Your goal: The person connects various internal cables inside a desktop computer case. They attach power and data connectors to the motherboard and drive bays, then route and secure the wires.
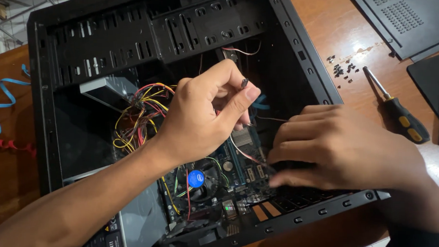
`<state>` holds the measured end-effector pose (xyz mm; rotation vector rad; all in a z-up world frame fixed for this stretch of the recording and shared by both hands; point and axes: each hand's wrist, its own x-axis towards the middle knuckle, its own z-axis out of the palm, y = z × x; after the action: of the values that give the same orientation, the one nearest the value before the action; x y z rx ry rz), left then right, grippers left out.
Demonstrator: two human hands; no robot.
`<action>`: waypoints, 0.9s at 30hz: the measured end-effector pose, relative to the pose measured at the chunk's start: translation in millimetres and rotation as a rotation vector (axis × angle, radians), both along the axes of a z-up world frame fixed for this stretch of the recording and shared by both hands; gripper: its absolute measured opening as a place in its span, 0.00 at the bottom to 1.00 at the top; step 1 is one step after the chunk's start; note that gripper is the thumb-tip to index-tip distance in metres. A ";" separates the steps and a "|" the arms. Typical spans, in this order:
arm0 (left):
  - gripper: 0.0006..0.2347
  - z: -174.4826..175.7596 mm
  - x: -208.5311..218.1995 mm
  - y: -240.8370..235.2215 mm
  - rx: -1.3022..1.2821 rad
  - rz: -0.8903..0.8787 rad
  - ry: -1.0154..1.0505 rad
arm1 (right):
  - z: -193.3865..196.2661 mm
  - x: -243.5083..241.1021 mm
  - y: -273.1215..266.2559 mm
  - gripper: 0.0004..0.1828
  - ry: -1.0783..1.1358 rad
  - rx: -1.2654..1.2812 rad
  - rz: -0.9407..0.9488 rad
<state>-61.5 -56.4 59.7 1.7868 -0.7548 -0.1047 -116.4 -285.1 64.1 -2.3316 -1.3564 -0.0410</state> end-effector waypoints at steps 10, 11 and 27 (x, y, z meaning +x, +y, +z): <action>0.06 -3.3 3.6 3.7 0.117 -0.230 -0.040 | 9.2 0.1 3.1 0.06 -0.085 0.062 -0.117; 0.05 -4.3 3.6 3.6 0.113 -0.251 -0.045 | 11.1 0.2 3.5 0.06 -0.077 0.096 -0.146; 0.11 10.8 2.7 7.0 0.239 -0.269 0.148 | 11.4 7.4 -4.3 0.09 -0.095 0.083 -0.251</action>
<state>-58.8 -49.4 70.5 1.8679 -0.9012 -0.5201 -109.0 -289.4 75.6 -2.4416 -1.0744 -0.2813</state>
